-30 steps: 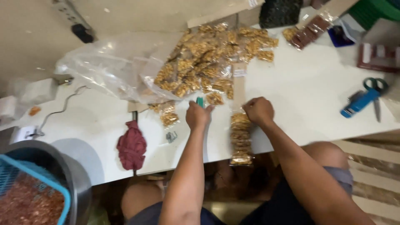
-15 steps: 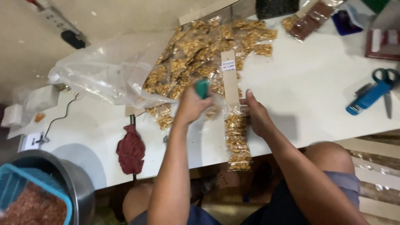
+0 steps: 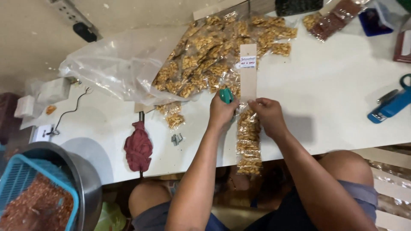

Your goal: Attaching cardboard headers to small plastic bags of nuts using a handheld stapler and placing finished items into a box.

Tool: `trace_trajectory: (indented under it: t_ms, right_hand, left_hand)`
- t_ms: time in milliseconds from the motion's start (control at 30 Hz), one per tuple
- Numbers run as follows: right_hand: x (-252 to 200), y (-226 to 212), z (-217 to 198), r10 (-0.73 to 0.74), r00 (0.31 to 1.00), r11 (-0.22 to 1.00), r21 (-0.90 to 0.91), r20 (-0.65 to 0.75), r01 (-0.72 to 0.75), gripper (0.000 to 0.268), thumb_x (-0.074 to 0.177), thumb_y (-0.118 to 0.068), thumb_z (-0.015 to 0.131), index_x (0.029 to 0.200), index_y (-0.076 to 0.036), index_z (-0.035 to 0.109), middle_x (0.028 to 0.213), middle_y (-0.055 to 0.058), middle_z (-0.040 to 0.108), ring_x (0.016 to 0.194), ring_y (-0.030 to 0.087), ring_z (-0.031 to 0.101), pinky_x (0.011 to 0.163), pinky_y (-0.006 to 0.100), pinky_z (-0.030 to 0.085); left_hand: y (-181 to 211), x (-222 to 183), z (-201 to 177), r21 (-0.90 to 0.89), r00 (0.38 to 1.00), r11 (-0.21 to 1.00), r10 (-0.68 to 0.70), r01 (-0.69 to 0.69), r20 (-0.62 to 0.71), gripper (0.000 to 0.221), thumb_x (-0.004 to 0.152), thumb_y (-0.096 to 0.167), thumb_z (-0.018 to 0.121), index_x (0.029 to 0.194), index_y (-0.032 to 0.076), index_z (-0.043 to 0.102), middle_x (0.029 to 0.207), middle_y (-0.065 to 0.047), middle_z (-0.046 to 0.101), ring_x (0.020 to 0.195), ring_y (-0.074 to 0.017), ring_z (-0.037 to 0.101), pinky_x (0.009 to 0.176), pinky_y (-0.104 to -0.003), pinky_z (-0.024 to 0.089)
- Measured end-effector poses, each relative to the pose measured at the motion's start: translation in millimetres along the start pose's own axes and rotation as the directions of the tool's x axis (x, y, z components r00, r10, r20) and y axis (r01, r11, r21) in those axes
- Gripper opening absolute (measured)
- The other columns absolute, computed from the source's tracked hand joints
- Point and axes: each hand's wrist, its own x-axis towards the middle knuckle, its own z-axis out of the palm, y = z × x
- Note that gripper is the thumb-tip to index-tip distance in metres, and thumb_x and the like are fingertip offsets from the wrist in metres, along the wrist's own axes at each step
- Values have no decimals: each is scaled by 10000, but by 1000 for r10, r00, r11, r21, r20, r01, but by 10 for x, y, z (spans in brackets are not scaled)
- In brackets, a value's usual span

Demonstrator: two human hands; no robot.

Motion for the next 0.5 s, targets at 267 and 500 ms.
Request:
trace_trajectory:
  t_ms: [267, 500]
  right_hand:
    - [-60, -202, 30, -8, 999, 999, 37, 52, 6, 258, 831, -160, 840, 978, 27, 740, 653, 147, 659, 611, 169, 607, 561, 321, 529]
    - [117, 1, -139, -51, 994, 998, -32, 95, 54, 254, 859, -151, 829, 951, 64, 729, 697, 159, 665, 684, 173, 590, 617, 366, 533]
  left_hand:
    - [39, -66, 53, 43, 994, 997, -66, 69, -83, 368, 681, 196, 746, 1021, 93, 650, 900, -89, 679, 950, -289, 710, 816, -428, 546]
    - [622, -267, 67, -62, 985, 998, -1, -9, -174, 360, 867, 351, 674, 1067, 54, 640, 965, -186, 722, 1041, -393, 716, 905, -529, 524]
